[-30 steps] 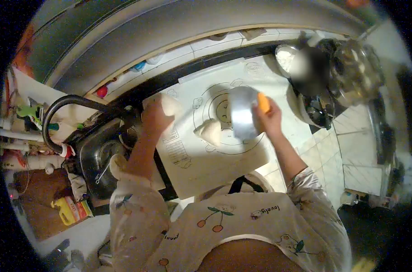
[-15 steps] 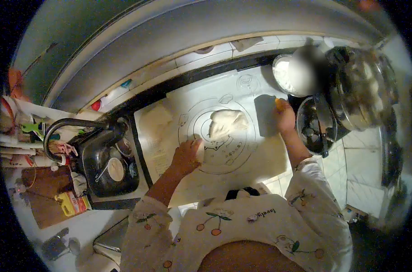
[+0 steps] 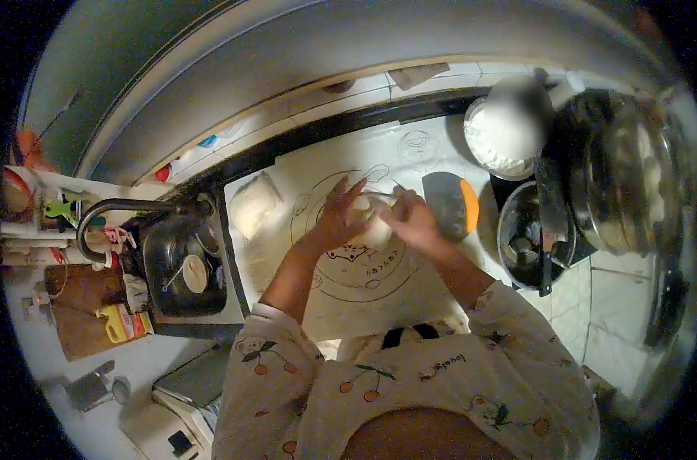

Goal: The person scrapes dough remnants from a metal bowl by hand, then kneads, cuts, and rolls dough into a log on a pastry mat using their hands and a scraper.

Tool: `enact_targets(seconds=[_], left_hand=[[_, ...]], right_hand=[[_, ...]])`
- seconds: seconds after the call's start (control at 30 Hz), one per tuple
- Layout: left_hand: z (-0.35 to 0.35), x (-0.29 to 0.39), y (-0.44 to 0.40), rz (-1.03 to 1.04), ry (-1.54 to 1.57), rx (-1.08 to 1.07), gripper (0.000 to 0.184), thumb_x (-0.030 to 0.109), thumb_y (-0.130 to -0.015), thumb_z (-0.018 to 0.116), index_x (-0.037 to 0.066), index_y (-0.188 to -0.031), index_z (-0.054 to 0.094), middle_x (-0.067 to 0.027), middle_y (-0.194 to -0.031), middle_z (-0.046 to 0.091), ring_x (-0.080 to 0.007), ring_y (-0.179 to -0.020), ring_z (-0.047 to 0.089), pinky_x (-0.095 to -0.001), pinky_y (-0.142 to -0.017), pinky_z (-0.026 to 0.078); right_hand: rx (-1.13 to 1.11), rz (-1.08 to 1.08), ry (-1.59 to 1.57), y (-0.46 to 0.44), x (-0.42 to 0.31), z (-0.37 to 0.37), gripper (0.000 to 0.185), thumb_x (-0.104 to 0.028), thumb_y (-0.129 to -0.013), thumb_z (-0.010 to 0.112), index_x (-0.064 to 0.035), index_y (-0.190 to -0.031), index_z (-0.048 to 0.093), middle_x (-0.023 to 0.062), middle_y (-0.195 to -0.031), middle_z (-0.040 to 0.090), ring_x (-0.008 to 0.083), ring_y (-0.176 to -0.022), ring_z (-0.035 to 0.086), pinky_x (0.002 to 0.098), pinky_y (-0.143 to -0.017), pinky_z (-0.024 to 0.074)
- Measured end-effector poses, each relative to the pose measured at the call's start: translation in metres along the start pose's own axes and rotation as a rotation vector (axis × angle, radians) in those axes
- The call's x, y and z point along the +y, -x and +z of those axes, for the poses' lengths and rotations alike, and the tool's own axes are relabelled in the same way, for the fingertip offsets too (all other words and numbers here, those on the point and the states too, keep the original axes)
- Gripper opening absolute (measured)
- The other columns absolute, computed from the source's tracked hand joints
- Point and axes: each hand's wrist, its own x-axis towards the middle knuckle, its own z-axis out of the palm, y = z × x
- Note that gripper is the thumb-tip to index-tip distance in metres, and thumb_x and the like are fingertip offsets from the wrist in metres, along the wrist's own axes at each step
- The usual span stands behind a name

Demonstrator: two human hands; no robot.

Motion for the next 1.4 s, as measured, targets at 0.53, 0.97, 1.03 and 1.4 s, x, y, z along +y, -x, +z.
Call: enact_targets(seconds=[0.53,0.97,1.03,1.4], left_hand=[[0.025,0.063,0.164,-0.512,0.426,0.295,0.076,0.032,-0.062,0.079,0.003,-0.122,0.042,-0.0229,-0.117,0.05,-0.0397,-0.111,0.046,-0.0462,-0.091,0.038],[0.04,0.044,0.098,-0.245,0.097,0.61,0.032,0.03,-0.085,0.046,0.001,-0.1,0.053,-0.0192,-0.099,0.051,-0.0367,-0.092,0.048,-0.0478,-0.081,0.037],[0.036,0.03,0.072,-0.235,-0.049,0.605,0.027,0.029,-0.086,0.046,0.003,-0.09,0.053,-0.0168,-0.093,0.052,-0.0348,-0.089,0.048,-0.0468,-0.077,0.037],[0.039,-0.03,0.004,-0.274,-0.185,0.622,0.026,0.021,-0.083,0.05,0.001,-0.096,0.06,-0.0147,-0.095,0.057,-0.0346,-0.091,0.051,-0.0457,-0.078,0.04]], right_hand=[[0.063,-0.542,0.007,0.083,-0.066,0.09,0.037,-0.023,-0.081,0.062,-0.0019,-0.111,0.058,0.0192,-0.104,0.058,0.0314,-0.09,0.059,0.0372,-0.083,0.0454],[0.376,-0.164,-0.157,0.086,-0.053,0.123,0.031,-0.023,-0.095,0.038,0.0008,-0.103,0.057,0.0168,-0.095,0.062,0.0304,-0.088,0.06,0.0359,-0.08,0.0463],[0.295,-0.024,-0.072,0.06,-0.037,0.121,0.03,-0.025,-0.095,0.039,0.0001,-0.096,0.056,0.0167,-0.082,0.061,0.0322,-0.078,0.06,0.0387,-0.072,0.0476],[0.259,-0.142,0.052,-0.038,-0.029,0.1,0.03,-0.029,-0.092,0.045,-0.0054,-0.084,0.061,0.0173,-0.076,0.061,0.0379,-0.068,0.058,0.0442,-0.06,0.0475]])
